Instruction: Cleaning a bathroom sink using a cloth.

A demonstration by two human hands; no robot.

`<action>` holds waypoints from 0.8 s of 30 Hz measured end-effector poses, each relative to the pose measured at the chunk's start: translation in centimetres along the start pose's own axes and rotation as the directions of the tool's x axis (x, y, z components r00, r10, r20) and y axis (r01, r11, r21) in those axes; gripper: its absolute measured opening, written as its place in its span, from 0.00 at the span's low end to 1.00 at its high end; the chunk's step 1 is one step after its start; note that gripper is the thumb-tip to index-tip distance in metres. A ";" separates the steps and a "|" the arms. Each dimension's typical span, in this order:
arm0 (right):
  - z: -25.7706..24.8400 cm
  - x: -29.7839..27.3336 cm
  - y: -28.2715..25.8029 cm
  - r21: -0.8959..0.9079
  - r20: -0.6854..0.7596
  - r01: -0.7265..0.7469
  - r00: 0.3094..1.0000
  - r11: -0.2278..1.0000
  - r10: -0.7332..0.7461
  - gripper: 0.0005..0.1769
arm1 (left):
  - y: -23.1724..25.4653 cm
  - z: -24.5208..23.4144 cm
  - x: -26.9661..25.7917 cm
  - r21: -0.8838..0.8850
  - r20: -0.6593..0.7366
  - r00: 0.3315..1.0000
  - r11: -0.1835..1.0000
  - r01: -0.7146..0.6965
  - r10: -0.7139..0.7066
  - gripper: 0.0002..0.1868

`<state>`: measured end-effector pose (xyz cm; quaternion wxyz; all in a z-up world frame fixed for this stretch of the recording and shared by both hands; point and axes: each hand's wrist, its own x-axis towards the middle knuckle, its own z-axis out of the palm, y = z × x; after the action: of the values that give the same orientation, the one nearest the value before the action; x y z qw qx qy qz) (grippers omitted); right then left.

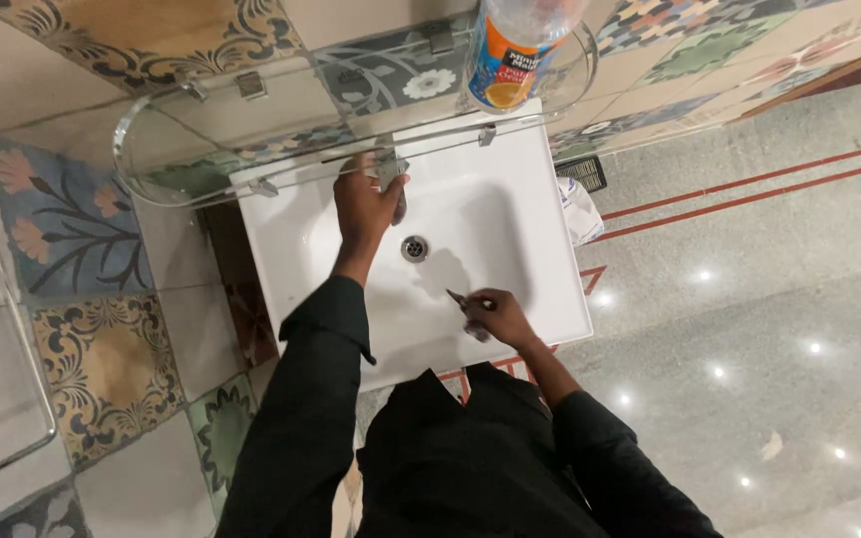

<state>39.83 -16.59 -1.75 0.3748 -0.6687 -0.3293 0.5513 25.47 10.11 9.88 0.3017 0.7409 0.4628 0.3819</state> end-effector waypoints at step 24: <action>8.1 16.7 -2.3 0.660 0.043 -0.112 0.993 0.743 0.112 0.10 | -2.2 1.9 1.5 0.190 0.158 0.947 0.949 0.250 -0.281 0.21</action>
<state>34.71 0.00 -8.86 0.5530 -0.5115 -0.0727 0.6537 26.51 12.15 7.51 0.3283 0.7263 0.5594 0.2275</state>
